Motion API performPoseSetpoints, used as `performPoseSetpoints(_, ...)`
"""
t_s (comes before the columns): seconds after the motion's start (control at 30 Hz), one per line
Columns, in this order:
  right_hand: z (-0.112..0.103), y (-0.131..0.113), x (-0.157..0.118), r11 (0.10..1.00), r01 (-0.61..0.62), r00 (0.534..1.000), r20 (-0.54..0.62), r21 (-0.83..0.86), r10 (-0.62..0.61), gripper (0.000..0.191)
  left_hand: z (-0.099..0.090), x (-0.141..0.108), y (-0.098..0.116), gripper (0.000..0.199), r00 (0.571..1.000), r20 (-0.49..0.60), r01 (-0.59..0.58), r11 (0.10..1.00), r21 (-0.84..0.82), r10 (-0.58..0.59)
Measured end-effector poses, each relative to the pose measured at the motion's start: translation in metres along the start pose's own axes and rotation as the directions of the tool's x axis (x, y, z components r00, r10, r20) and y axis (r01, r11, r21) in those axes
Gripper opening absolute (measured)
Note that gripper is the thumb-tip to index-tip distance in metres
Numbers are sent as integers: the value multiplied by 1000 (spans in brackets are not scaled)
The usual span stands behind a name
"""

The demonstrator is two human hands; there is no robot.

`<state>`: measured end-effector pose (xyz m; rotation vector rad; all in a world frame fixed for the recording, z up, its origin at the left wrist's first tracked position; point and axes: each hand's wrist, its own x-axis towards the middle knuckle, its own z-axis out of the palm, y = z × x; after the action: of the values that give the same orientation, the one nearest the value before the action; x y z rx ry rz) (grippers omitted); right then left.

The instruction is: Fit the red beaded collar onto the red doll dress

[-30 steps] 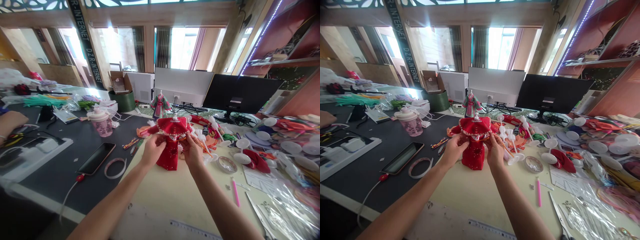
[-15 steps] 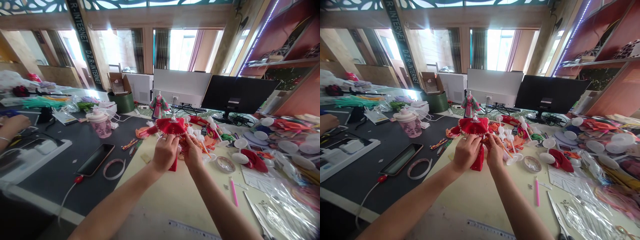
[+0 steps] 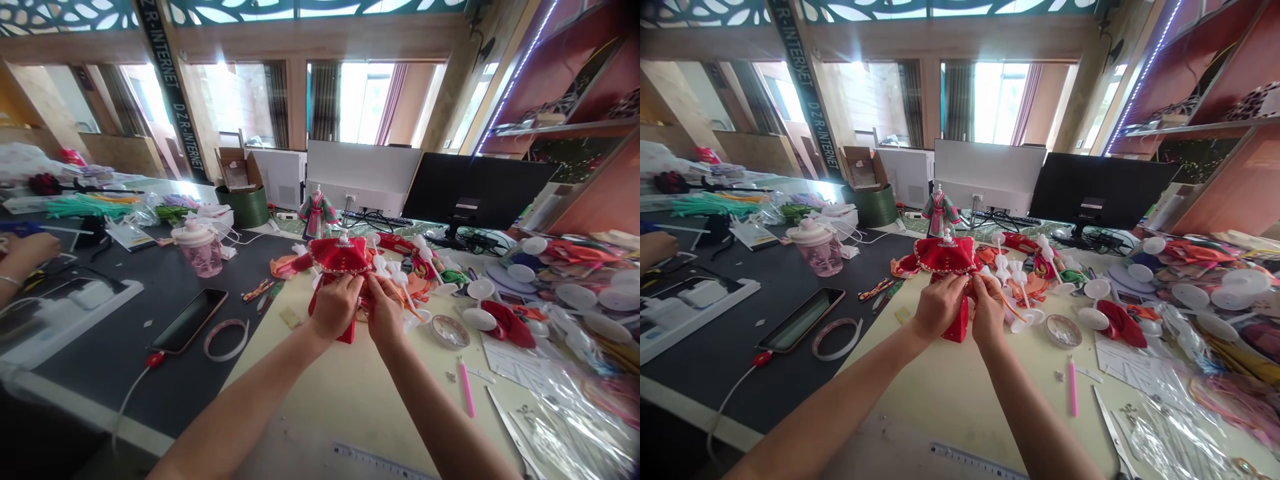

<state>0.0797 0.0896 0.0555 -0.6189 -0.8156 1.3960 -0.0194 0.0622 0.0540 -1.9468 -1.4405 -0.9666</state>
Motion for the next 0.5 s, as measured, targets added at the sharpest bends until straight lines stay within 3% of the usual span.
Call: performPoseSetpoints(0.5, 0, -6, -4, 999, -45, 999, 4, -16, 45, 28, -1, 1, -7, 16, 995, 94, -23, 998, -66, 30)
